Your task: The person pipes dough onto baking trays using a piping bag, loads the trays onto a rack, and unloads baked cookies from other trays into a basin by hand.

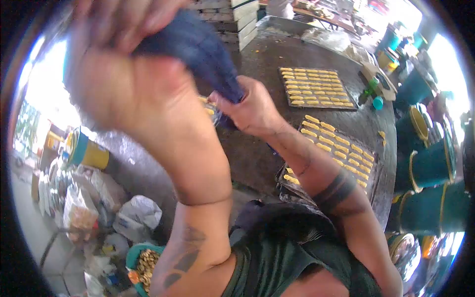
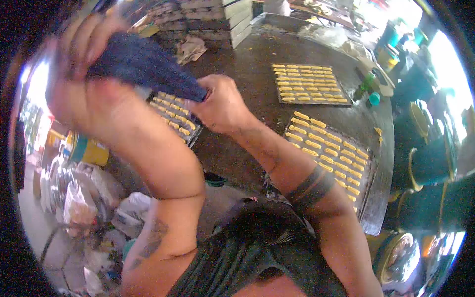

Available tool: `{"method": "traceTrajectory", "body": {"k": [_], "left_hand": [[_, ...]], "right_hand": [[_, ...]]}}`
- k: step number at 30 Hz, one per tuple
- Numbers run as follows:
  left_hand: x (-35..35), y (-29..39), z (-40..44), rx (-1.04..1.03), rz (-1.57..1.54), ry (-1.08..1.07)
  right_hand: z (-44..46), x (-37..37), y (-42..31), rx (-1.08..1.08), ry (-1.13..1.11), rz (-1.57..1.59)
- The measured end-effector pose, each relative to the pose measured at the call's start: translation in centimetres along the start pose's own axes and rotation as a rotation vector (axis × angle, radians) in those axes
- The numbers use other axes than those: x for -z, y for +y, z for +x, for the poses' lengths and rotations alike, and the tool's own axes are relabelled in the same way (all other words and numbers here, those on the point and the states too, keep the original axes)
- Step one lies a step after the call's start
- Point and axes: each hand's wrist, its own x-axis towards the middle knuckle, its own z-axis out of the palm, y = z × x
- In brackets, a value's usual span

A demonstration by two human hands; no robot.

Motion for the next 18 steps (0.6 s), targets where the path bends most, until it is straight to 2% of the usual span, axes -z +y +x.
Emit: {"method": "traceTrajectory", "body": {"k": [3, 7, 9, 14, 16, 18], "left_hand": [[-1.4, 0.0, -1.7, -0.090, -0.053, -0.024], [-2.6, 2.0, -2.9, -0.168, 0.204, 0.033], [-3.1, 3.1, -3.1, -0.220, 0.579, 0.077], [-5.3, 5.4, -3.3, -0.276, 1.856, 0.125], [-6.3, 5.9, -3.0, -0.251, 2.167, 0.081], [-7.0, 6.2, -2.8, -0.249, 2.319, 0.057]], "right_hand": [[-1.4, 1.3, -1.6, 0.033, -0.114, -0.253], [-2.0, 1.0, 0.9, 0.033, -0.164, -0.295], [-2.2, 0.7, 1.7, 0.063, -0.143, -0.311], [-2.0, -0.9, 4.4, 0.137, -0.024, -0.284], [-2.0, -1.3, 4.4, 0.131, -0.015, -0.191], [-1.7, -1.8, 4.2, 0.158, 0.001, -0.171]]}}
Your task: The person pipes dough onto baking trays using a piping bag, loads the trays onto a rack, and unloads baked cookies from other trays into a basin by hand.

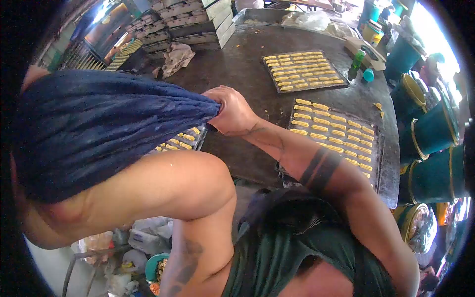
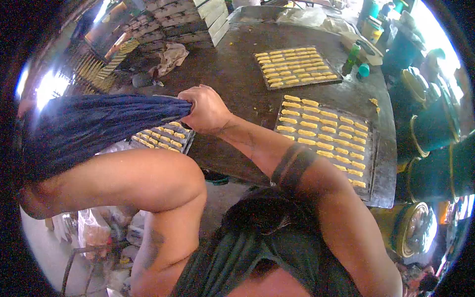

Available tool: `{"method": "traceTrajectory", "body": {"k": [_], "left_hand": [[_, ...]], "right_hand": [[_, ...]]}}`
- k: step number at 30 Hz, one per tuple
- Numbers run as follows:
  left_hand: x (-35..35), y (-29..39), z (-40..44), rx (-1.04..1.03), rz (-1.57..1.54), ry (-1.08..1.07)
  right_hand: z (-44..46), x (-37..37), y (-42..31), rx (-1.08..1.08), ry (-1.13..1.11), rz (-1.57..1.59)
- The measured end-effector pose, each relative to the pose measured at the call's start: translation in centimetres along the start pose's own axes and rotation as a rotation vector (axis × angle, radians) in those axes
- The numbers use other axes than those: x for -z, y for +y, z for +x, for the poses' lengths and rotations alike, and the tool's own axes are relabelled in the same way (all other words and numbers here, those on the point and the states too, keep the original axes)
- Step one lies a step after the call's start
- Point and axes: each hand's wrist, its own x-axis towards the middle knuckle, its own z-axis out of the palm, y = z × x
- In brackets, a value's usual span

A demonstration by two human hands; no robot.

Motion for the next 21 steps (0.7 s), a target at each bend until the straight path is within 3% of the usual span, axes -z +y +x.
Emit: {"method": "traceTrajectory", "body": {"k": [2, 5, 6, 7, 9, 10, 11, 13, 14, 15, 16, 18, 21], "left_hand": [[-0.2, 0.3, 0.5, -0.018, 0.043, 0.026], [-3.2, 0.8, 1.4, -0.052, -0.128, 0.317], [-4.4, 1.0, 1.5, -0.053, -0.194, 0.432], [-5.4, 1.0, 1.4, -0.052, -0.258, 0.544], [-6.6, -2.0, 0.6, 0.081, -0.524, 0.497], [-7.2, -3.5, 0.2, 0.152, -0.655, 0.486], [-8.6, -4.6, -0.6, 0.206, -0.493, 0.390], [-11.2, -4.4, -0.9, 0.009, -0.313, 0.072], [-12.5, -4.3, -1.1, -0.105, -0.242, -0.070], [-13.3, -2.9, -2.4, 0.049, -0.367, -0.305], [-13.8, -1.9, -2.7, 0.052, -0.170, -0.491], [-16.4, -1.9, -4.6, 0.023, -0.127, -0.746], [-18.1, -0.6, -6.3, -0.056, -0.009, -1.247]], "right_hand": [[0.5, -0.2, 0.2, 0.044, 0.031, -0.068], [0.8, 1.1, 0.4, -0.051, 0.012, -0.082], [0.8, 1.6, 1.0, -0.269, -0.073, 0.070], [0.7, 2.4, 1.4, -0.308, -0.062, 0.210], [1.1, 3.2, 3.5, -0.162, 0.138, 0.297], [1.4, 3.9, 4.5, -0.278, 0.130, 0.462], [1.7, 4.9, 4.8, -0.387, 0.122, 0.624], [2.2, 6.6, 4.7, -0.532, 0.235, 0.560], [2.4, 7.5, 6.5, -0.440, 0.219, 0.658], [2.5, 8.0, 6.8, -0.350, 0.201, 0.757], [2.5, 8.5, 7.0, -0.427, 0.260, 0.635], [3.1, 9.7, 4.5, -0.570, 0.378, 0.381], [3.8, 10.0, 5.9, -0.410, 0.413, 0.301]]}}
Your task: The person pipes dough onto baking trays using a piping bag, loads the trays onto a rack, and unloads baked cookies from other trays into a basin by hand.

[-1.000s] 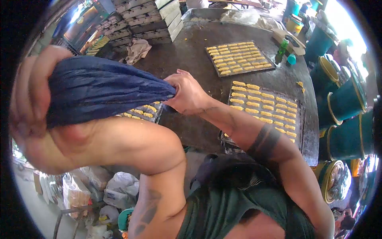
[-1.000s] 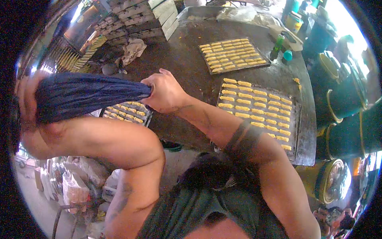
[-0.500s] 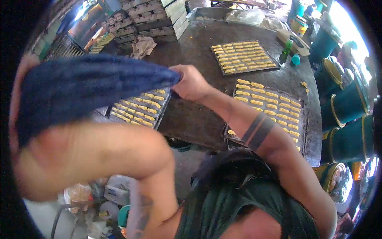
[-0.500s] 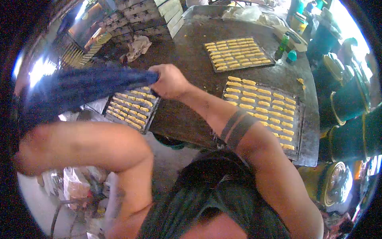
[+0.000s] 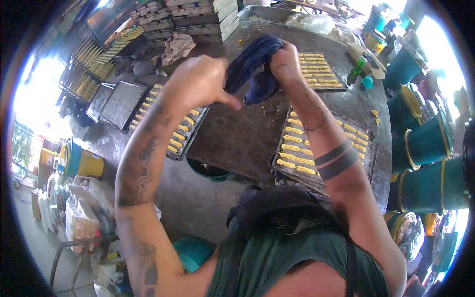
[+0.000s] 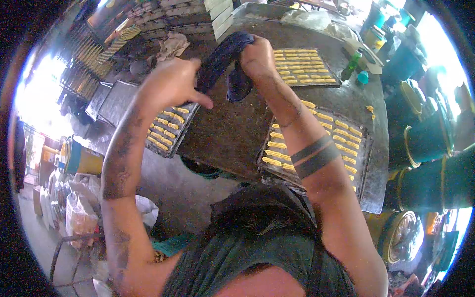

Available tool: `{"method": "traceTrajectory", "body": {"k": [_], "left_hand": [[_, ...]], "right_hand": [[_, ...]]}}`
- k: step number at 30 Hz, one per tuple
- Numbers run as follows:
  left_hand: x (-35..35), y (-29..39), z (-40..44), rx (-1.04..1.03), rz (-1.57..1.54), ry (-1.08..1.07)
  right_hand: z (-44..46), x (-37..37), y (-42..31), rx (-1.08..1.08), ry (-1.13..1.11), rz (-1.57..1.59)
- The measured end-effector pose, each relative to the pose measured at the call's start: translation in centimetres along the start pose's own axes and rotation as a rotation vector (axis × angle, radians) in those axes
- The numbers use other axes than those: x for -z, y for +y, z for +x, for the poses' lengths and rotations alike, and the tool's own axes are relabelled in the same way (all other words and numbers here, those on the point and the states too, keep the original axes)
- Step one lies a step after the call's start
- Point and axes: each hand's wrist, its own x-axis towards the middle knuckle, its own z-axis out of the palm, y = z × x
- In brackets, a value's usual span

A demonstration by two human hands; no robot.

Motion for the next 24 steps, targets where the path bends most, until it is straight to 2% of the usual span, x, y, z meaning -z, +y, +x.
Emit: {"method": "traceTrajectory", "body": {"k": [3, 6, 7, 10, 11, 12, 14, 16, 19, 20, 22, 24], "left_hand": [[0.5, 0.9, 0.9, -0.036, -0.102, -0.064], [0.7, 0.2, 2.2, -0.249, -0.988, 0.308], [0.7, 1.4, 2.6, -0.304, -1.422, 0.227], [0.7, 6.0, 3.5, -0.347, -1.740, 0.388], [0.8, 7.2, 4.1, -0.379, -1.759, 0.358], [1.0, 8.4, 5.0, -0.413, -1.778, 0.331], [1.6, 10.8, 6.5, -0.366, -1.799, 0.422], [1.8, 14.1, 7.5, -0.458, -1.920, 0.408], [1.3, 19.9, 8.7, -0.392, -2.109, 0.305], [1.3, 21.8, 8.0, -0.365, -2.167, 0.202], [-0.4, 25.4, 7.4, -0.469, -2.164, 0.152], [-3.2, 29.6, 6.8, -0.516, -1.871, 0.453]], "right_hand": [[-0.9, 0.4, 0.4, -0.030, -0.162, 0.214], [-2.9, 1.3, -2.5, 0.038, -0.360, -0.104], [-3.1, 1.9, -2.3, -0.068, -0.454, -0.125], [-3.8, 5.6, -2.5, -0.001, -0.389, 0.264], [-4.4, 7.1, -2.9, 0.036, -0.341, 0.219], [-5.3, 8.9, -2.5, 0.040, -0.337, 0.308], [-6.3, 12.5, 2.9, 0.307, -0.338, 0.287], [-9.5, 12.4, 4.7, 0.297, -0.117, 0.079], [-10.1, 11.4, 3.2, 0.234, 0.278, 0.097], [-10.2, 12.9, 3.2, 0.221, 0.332, 0.090], [-10.3, 16.6, 3.4, 0.207, 0.421, 0.099], [-11.0, 20.9, 3.5, 0.200, 0.494, 0.101]]}}
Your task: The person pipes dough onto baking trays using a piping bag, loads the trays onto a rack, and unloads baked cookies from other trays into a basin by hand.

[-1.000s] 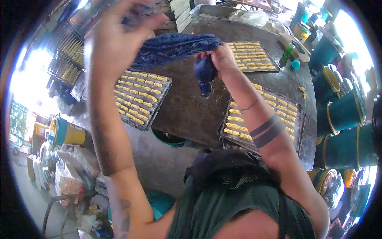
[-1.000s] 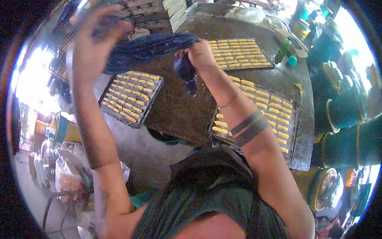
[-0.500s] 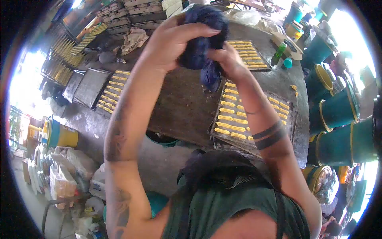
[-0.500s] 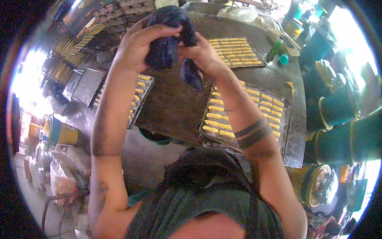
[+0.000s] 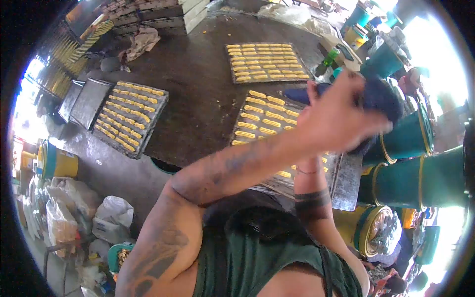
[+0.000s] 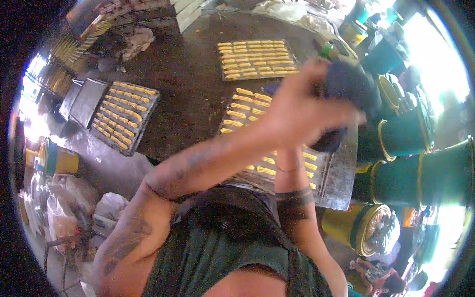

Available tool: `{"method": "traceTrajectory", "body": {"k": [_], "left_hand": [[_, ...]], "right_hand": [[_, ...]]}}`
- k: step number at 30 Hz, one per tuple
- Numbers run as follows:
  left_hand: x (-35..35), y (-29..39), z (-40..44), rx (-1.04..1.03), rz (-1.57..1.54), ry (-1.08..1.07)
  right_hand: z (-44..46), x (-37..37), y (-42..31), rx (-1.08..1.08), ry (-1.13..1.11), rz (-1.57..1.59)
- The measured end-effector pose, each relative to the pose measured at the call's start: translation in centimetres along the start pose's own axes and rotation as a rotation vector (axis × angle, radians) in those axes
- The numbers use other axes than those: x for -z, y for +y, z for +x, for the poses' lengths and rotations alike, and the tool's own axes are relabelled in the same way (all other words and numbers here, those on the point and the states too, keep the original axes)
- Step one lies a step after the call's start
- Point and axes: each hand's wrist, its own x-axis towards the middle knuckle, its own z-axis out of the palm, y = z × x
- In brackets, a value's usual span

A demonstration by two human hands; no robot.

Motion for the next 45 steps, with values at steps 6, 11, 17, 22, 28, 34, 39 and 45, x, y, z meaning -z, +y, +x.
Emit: {"method": "traceTrajectory", "body": {"k": [6, 11, 17, 22, 28, 34, 39, 45], "left_hand": [[-6.1, 0.5, -3.4, -0.139, 0.230, -0.251], [-8.9, -3.1, -3.1, 0.085, -0.046, -0.544], [-5.9, -7.7, -2.6, 0.271, 0.388, -0.299], [-2.8, -9.6, -2.5, 0.410, 0.467, -0.306], [-1.3, -10.6, -2.6, 0.475, 0.435, -0.212], [-1.5, -11.3, -2.9, 0.388, 0.417, -0.229], [-1.8, -11.0, -2.6, 0.423, 0.429, -0.294], [-2.3, -11.3, -2.6, 0.415, 0.411, -0.288]], "right_hand": [[5.6, 10.6, -1.7, 0.033, 0.166, -0.139], [5.6, 11.5, -3.6, 0.278, 0.260, -0.315], [8.3, 14.3, 4.9, -0.305, 0.218, 0.427], [7.6, 8.6, 10.8, -0.536, 0.259, 0.473], [7.7, 8.5, 15.2, -0.533, 0.292, 0.407], [8.5, 10.4, 13.4, -0.490, 0.258, 0.457], [8.9, 11.5, 12.7, -0.470, 0.243, 0.482], [9.2, 12.5, 12.7, -0.457, 0.236, 0.380]]}}
